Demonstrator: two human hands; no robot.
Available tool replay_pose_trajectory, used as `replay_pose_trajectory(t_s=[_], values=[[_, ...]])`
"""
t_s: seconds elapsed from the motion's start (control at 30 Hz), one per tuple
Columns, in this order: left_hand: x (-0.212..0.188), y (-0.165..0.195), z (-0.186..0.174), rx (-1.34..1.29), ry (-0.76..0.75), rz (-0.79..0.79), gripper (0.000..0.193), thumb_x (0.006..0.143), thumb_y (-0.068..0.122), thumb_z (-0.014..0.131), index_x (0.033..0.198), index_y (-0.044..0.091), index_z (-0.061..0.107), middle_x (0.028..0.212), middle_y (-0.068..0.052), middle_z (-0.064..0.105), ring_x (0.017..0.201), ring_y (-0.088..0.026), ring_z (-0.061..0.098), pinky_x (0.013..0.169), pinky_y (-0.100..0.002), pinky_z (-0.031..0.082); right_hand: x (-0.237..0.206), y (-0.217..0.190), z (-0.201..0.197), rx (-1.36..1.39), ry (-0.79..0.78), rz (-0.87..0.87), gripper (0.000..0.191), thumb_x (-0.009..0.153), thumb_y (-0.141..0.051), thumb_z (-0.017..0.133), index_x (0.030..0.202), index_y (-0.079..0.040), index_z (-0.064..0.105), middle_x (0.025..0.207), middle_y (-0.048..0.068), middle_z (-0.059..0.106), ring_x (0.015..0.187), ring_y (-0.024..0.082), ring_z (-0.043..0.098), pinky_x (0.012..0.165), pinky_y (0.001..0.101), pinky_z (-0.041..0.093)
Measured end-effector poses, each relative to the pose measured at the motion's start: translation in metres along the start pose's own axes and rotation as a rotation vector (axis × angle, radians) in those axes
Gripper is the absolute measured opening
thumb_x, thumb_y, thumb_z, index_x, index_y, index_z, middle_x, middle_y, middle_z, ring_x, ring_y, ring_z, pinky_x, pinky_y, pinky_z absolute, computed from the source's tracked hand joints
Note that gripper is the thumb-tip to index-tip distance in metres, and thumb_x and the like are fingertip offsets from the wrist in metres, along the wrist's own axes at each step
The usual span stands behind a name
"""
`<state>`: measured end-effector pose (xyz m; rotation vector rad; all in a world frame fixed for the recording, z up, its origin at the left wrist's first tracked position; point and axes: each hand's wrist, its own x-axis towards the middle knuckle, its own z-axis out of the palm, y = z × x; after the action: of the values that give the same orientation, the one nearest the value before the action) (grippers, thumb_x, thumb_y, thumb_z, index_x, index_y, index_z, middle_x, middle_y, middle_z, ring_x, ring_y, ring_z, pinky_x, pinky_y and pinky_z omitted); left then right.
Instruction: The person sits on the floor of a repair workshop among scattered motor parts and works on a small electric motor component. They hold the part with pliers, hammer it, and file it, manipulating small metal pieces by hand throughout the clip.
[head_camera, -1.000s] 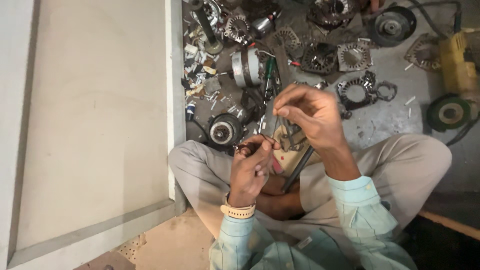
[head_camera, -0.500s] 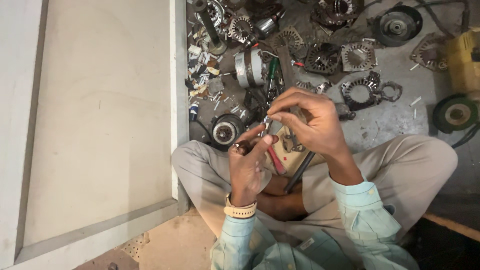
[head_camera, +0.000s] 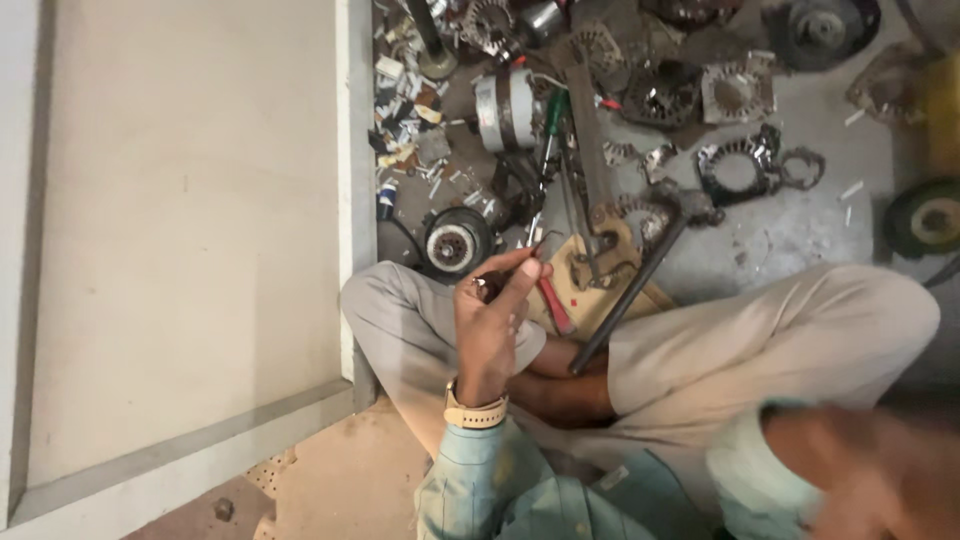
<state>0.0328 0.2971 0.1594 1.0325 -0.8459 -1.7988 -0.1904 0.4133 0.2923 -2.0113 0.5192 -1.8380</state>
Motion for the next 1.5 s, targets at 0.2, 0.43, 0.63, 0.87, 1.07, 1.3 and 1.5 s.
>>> replay_pose_trajectory(t_s=[0.2,0.43,0.63,0.87,1.07,1.3,1.5], values=[[0.001,0.003,0.013,-0.042,0.007,0.003,0.026,0.092,0.009,0.075,0.114,-0.004,0.071,0.089,-0.010,0.077,0.049,0.000,0.040,0.043,-0.019,0.027,0.014,0.032,0.002,-0.297,0.062,0.330,0.038,0.083,-0.007,0.083,0.117,0.000,0.070,0.109,0.011,0.069,0.094,0.019,0.069,0.084,0.0308,0.057],[0.002,0.009,0.011,-0.041,-0.040,0.047,0.025,0.092,0.009,0.074,0.113,-0.004,0.072,0.090,-0.010,0.077,0.050,0.001,0.042,0.044,-0.017,0.027,0.001,0.128,0.025,-0.187,0.062,0.580,0.032,0.083,-0.002,0.082,0.114,-0.003,0.074,0.097,0.007,0.066,0.087,0.015,0.065,0.079,0.0282,0.054],[0.005,0.010,0.003,-0.061,-0.047,0.053,0.024,0.093,0.009,0.075,0.113,-0.004,0.072,0.090,-0.009,0.077,0.051,0.001,0.041,0.045,-0.018,0.027,-0.014,0.144,0.029,-0.222,-0.042,0.488,0.019,0.084,0.003,0.075,0.102,-0.004,0.076,0.104,0.007,0.070,0.095,0.017,0.070,0.082,0.0296,0.056],[0.001,0.017,0.003,-0.066,-0.057,0.013,0.029,0.092,0.011,0.075,0.116,-0.004,0.071,0.092,-0.009,0.078,0.050,0.002,0.040,0.044,-0.017,0.026,-0.012,0.154,0.049,-0.671,-0.022,0.205,0.024,0.083,0.001,0.080,0.105,-0.006,0.072,0.105,0.009,0.067,0.090,0.027,0.065,0.078,0.0392,0.052],[-0.001,0.019,0.001,-0.261,-0.120,-0.054,0.028,0.095,0.011,0.073,0.117,-0.006,0.068,0.096,-0.010,0.075,0.050,0.001,0.039,0.044,-0.017,0.028,-0.019,0.153,0.052,-0.887,-0.100,-0.004,0.040,0.078,-0.006,0.083,0.116,-0.008,0.073,0.108,0.006,0.065,0.086,0.025,0.062,0.079,0.0429,0.050],[-0.003,0.013,-0.003,-0.347,-0.158,-0.083,0.024,0.100,0.011,0.070,0.117,-0.005,0.067,0.099,-0.008,0.073,0.051,0.000,0.037,0.044,-0.018,0.028,-0.022,0.149,0.052,-0.968,-0.189,-0.020,0.050,0.073,-0.011,0.079,0.123,-0.013,0.075,0.113,0.005,0.064,0.086,0.023,0.062,0.084,0.0437,0.048],[-0.002,0.010,-0.004,-0.415,-0.172,-0.119,0.024,0.101,0.011,0.069,0.120,-0.003,0.067,0.096,-0.003,0.068,0.052,0.001,0.036,0.043,-0.017,0.026,-0.025,0.149,0.053,-0.983,-0.178,-0.049,0.048,0.078,-0.018,0.081,0.125,-0.014,0.075,0.116,0.004,0.061,0.089,0.021,0.062,0.088,0.0439,0.047]])
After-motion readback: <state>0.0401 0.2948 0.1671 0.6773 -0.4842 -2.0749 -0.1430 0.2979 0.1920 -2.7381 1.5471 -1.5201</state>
